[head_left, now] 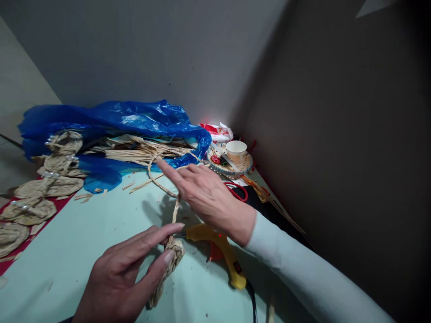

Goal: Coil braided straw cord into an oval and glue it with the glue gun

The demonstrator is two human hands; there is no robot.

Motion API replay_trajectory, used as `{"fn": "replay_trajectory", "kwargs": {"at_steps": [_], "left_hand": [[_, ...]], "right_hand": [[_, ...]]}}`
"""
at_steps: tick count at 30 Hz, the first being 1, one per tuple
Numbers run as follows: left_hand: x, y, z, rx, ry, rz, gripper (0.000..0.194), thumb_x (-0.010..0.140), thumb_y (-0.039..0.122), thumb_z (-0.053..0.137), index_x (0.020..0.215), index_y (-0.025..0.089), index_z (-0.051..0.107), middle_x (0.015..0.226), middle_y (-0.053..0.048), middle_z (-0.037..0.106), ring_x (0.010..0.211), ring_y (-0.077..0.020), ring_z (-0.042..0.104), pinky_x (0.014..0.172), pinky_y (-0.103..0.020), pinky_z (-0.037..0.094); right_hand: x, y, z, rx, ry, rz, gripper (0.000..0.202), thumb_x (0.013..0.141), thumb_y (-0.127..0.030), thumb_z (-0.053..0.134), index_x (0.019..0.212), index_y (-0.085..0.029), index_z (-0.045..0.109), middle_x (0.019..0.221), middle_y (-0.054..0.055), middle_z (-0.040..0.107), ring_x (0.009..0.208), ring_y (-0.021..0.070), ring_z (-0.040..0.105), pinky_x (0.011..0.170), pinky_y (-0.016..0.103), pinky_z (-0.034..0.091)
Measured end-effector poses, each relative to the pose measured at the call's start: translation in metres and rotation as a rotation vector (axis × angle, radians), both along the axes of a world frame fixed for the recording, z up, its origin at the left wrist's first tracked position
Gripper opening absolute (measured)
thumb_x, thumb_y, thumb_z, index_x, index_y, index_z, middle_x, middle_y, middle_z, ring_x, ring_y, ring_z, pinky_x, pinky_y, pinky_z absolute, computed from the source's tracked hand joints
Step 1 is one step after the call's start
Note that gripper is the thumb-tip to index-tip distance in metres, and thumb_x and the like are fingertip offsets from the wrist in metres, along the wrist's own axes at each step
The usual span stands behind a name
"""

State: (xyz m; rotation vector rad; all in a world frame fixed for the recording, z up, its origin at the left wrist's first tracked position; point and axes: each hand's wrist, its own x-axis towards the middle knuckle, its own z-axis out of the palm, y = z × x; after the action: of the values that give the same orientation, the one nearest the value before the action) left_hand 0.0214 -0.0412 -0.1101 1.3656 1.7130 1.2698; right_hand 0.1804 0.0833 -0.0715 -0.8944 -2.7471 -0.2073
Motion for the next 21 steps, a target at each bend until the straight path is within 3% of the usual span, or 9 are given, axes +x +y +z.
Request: {"fn": "replay_trajectory", "kwargs": {"at_steps": [2, 5, 7, 9, 10, 13, 16, 19, 21], "left_hand": [[0.001, 0.0, 0.001, 0.06, 0.023, 0.021, 0.02, 0.072, 0.042, 0.082, 0.09, 0.051, 0.085, 0.092, 0.007, 0.086, 0.088, -0.0221, 0.081, 0.098, -0.026, 0.058], [0.001, -0.001, 0.003, 0.181, 0.05, 0.009, 0.025, 0.076, 0.038, 0.081, 0.097, 0.051, 0.084, 0.092, 0.006, 0.086, 0.084, -0.0207, 0.081, 0.094, -0.024, 0.058], [0.0, 0.0, 0.002, 0.263, 0.059, -0.005, 0.027, 0.079, 0.034, 0.08, 0.101, 0.048, 0.084, 0.091, 0.005, 0.086, 0.081, -0.0202, 0.08, 0.088, -0.023, 0.059], [-0.002, 0.0, -0.001, 0.327, 0.083, -0.002, 0.027, 0.081, 0.031, 0.08, 0.103, 0.044, 0.084, 0.093, 0.003, 0.086, 0.083, -0.0209, 0.079, 0.085, -0.024, 0.061], [-0.004, 0.001, -0.004, 0.359, 0.111, -0.013, 0.027, 0.083, 0.029, 0.078, 0.106, 0.042, 0.084, 0.096, 0.003, 0.086, 0.085, -0.0211, 0.079, 0.086, -0.025, 0.062], [-0.012, 0.003, -0.012, 0.456, 0.279, -0.095, 0.034, 0.091, 0.025, 0.068, 0.121, 0.037, 0.078, 0.107, 0.004, 0.085, 0.092, -0.0181, 0.079, 0.088, -0.026, 0.063], [-0.019, 0.005, -0.015, 0.522, 0.476, -0.16, 0.037, 0.096, 0.022, 0.063, 0.13, 0.032, 0.07, 0.112, 0.002, 0.084, 0.098, -0.0135, 0.078, 0.092, -0.02, 0.06], [-0.023, 0.007, -0.014, 0.537, 0.578, -0.162, 0.033, 0.097, 0.025, 0.062, 0.129, 0.027, 0.069, 0.11, 0.0, 0.085, 0.098, -0.0123, 0.079, 0.093, -0.015, 0.059], [-0.026, 0.007, -0.013, 0.533, 0.576, -0.144, 0.033, 0.098, 0.027, 0.061, 0.131, 0.029, 0.068, 0.111, 0.001, 0.085, 0.097, -0.0126, 0.08, 0.096, -0.017, 0.059]], "right_hand": [[0.027, -0.013, 0.0, 0.03, 0.053, -0.102, 0.059, 0.102, 0.0, 0.03, 0.161, -0.009, 0.029, 0.107, 0.011, 0.074, 0.089, 0.0258, 0.066, 0.079, 0.039, 0.053], [0.07, -0.04, -0.006, 0.039, 0.144, -0.247, 0.048, 0.105, -0.01, 0.033, 0.152, -0.003, 0.037, 0.108, 0.019, 0.074, 0.09, 0.0305, 0.072, 0.073, 0.042, 0.057], [0.091, -0.063, -0.015, -0.02, 0.174, -0.302, 0.026, 0.108, -0.018, 0.036, 0.117, -0.01, 0.06, 0.081, 0.009, 0.071, 0.063, 0.0229, 0.069, 0.055, 0.033, 0.054], [0.103, -0.086, -0.029, -0.125, 0.146, -0.293, 0.03, 0.11, -0.025, 0.042, 0.085, -0.022, 0.057, 0.066, 0.0, 0.064, 0.047, 0.0159, 0.063, 0.044, 0.025, 0.05], [0.106, -0.096, -0.037, -0.152, 0.133, -0.278, 0.032, 0.11, -0.029, 0.043, 0.081, -0.023, 0.056, 0.066, 0.0, 0.065, 0.046, 0.0162, 0.064, 0.043, 0.025, 0.051], [0.107, -0.119, -0.062, -0.233, 0.087, -0.346, 0.022, 0.104, -0.044, 0.057, 0.1, -0.023, 0.062, 0.086, 0.006, 0.072, 0.064, 0.0234, 0.075, 0.049, 0.03, 0.058], [0.102, -0.125, -0.076, -0.322, 0.114, -0.43, 0.03, 0.1, -0.044, 0.06, 0.119, -0.021, 0.059, 0.096, 0.009, 0.074, 0.076, 0.0261, 0.077, 0.059, 0.033, 0.062], [0.095, -0.119, -0.075, -0.51, 0.168, -0.524, 0.025, 0.101, -0.037, 0.05, 0.116, -0.02, 0.06, 0.092, 0.008, 0.075, 0.074, 0.0253, 0.075, 0.058, 0.032, 0.058], [0.092, -0.114, -0.069, -0.647, 0.253, -0.604, 0.025, 0.098, -0.038, 0.05, 0.11, -0.022, 0.063, 0.09, 0.006, 0.076, 0.072, 0.024, 0.073, 0.061, 0.032, 0.057]]}}
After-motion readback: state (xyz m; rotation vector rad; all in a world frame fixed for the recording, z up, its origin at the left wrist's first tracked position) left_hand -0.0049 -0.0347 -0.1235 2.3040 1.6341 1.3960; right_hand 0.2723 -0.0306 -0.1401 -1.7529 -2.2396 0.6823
